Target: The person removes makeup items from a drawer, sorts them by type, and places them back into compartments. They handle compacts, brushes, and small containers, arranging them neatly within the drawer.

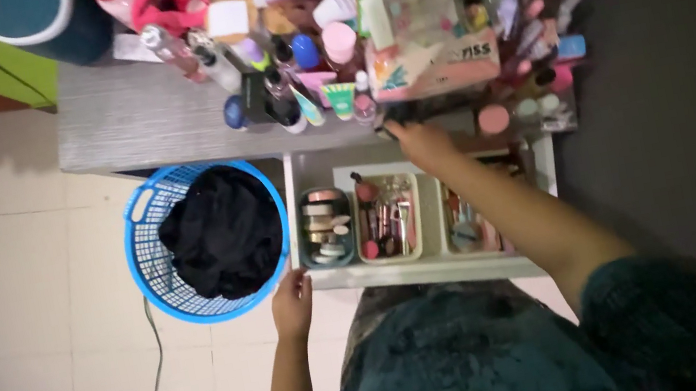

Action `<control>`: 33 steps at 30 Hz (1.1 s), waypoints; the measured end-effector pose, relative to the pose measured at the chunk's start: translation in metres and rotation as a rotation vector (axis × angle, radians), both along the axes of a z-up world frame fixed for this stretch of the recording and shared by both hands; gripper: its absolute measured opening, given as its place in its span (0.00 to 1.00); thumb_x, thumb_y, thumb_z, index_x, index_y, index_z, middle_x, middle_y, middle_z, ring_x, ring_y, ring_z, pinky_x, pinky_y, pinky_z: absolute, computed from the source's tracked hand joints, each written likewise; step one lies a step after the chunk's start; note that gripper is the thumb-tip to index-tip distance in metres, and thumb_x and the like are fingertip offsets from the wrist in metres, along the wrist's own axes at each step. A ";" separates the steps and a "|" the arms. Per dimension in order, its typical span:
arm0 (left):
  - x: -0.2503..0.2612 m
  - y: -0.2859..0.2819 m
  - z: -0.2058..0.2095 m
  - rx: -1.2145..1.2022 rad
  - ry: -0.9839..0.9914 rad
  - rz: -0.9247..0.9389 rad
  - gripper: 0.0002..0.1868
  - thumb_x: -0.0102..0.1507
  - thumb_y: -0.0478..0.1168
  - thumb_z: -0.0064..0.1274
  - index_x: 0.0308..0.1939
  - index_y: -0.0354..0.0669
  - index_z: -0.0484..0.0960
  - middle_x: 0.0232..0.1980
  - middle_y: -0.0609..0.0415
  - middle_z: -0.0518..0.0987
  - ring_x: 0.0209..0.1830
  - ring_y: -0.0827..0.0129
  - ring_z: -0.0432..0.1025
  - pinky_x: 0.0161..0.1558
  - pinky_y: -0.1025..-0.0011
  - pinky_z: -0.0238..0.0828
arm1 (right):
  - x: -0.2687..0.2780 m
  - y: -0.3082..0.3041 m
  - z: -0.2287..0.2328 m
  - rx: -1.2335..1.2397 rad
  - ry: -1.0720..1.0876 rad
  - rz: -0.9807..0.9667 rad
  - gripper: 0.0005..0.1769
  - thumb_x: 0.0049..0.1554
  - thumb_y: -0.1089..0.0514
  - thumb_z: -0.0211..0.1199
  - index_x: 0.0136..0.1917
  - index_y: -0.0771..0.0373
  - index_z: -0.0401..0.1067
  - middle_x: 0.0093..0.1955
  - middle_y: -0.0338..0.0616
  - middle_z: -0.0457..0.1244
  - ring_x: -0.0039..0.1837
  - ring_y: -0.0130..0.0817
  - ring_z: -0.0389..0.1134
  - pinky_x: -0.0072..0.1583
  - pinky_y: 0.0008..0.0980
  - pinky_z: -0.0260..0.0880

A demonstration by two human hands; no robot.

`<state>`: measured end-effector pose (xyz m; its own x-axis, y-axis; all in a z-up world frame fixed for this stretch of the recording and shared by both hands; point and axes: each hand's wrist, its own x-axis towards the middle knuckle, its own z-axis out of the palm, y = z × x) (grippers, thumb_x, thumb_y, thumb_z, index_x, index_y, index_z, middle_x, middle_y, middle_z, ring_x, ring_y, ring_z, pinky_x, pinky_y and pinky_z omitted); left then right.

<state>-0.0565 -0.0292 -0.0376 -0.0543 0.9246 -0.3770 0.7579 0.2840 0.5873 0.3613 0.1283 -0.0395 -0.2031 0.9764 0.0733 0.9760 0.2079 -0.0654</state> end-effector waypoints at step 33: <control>0.043 0.011 0.012 -0.016 -0.032 -0.169 0.12 0.67 0.49 0.54 0.53 0.55 0.83 0.48 0.52 0.85 0.49 0.55 0.80 0.52 0.56 0.76 | 0.048 -0.174 -0.085 -0.742 0.121 -0.001 0.13 0.56 0.49 0.64 0.42 0.61 0.77 0.40 0.54 0.71 0.49 0.53 0.75 0.50 0.50 0.74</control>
<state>-0.0137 -0.0179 -0.0258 0.1132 0.9135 -0.3908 0.7768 0.1639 0.6080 0.4092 -0.0462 -0.1241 -0.2342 0.7786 -0.5822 0.9533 0.0662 -0.2948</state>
